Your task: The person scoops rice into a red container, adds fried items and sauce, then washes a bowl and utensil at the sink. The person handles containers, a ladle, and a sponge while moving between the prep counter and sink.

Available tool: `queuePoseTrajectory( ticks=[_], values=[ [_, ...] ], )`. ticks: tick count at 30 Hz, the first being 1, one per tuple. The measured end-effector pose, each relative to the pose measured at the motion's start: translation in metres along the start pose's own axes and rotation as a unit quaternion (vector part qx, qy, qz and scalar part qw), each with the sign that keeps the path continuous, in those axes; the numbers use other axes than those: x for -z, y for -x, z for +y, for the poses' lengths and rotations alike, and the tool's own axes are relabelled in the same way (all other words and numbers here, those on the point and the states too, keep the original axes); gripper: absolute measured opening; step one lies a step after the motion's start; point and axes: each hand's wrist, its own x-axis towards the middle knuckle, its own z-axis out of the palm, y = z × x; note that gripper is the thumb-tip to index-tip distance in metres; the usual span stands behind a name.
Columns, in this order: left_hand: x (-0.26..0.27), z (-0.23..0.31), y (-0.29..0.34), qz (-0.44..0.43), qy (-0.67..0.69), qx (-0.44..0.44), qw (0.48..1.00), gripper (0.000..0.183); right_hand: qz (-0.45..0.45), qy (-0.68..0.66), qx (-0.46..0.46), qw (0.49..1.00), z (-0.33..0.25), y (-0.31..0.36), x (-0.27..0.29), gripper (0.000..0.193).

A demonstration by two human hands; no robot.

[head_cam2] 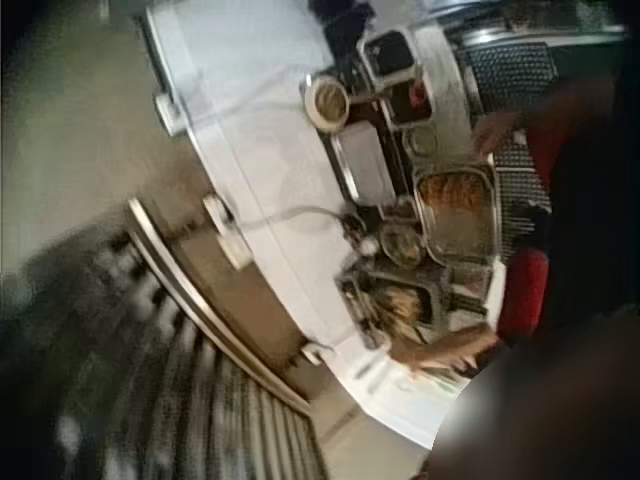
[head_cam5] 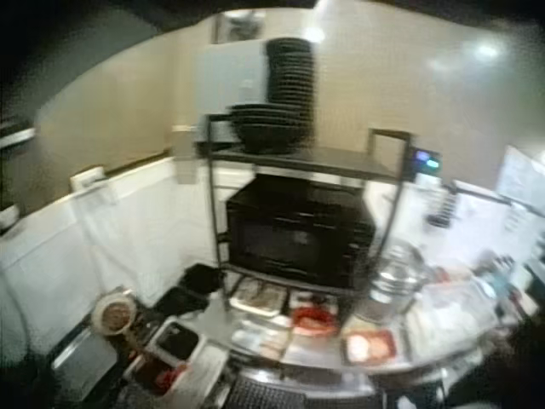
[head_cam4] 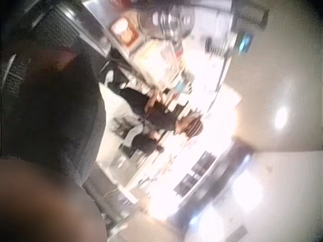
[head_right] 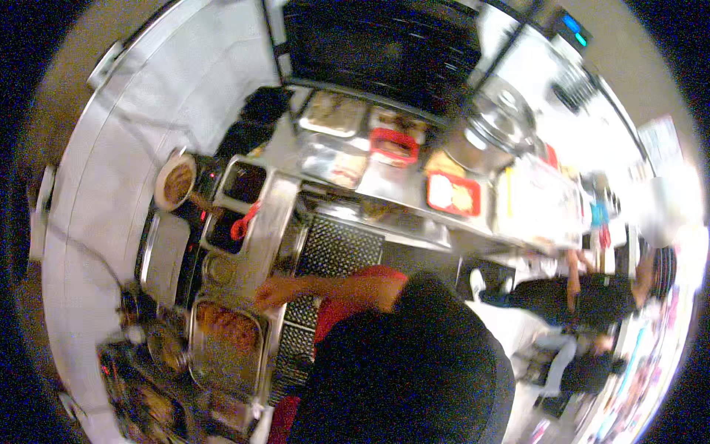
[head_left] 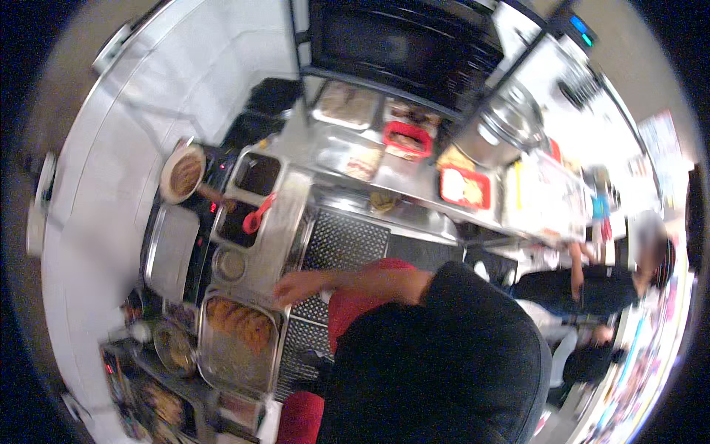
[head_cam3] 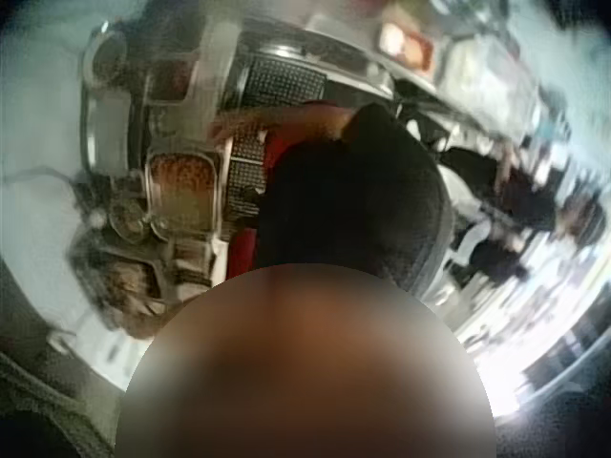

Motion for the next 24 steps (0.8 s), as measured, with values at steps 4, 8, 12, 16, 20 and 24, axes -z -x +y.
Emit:
queuePoseTrajectory(
  ticks=[4,8,12,16,20,24],
  values=[
    [-0.019,0.064,-0.015,-0.046,-0.224,0.005,0.974,0.035,0.442,-0.151,0.038,0.883,0.047,0.267,0.083,0.034],
    [-0.1,0.125,-0.026,-0.094,-0.492,-0.047,0.864,0.036,0.729,0.172,-0.302,0.59,0.072,0.486,0.086,0.032],
    [-0.265,0.192,-0.028,-0.102,-0.612,-0.27,0.736,0.037,0.85,0.233,-0.258,0.396,0.108,0.554,0.08,0.045],
    [-0.476,0.218,0.019,-0.26,-0.408,-0.409,0.774,0.036,0.832,0.231,-0.256,0.435,0.153,0.579,0.105,0.042],
    [-0.617,0.194,0.098,-0.307,-0.349,-0.325,0.824,0.041,0.818,0.141,-0.214,0.515,0.181,0.589,0.115,0.031],
    [-0.651,0.171,0.144,-0.29,-0.222,-0.296,0.883,0.045,0.817,0.11,-0.162,0.542,0.181,0.566,0.106,0.02]
  ],
)
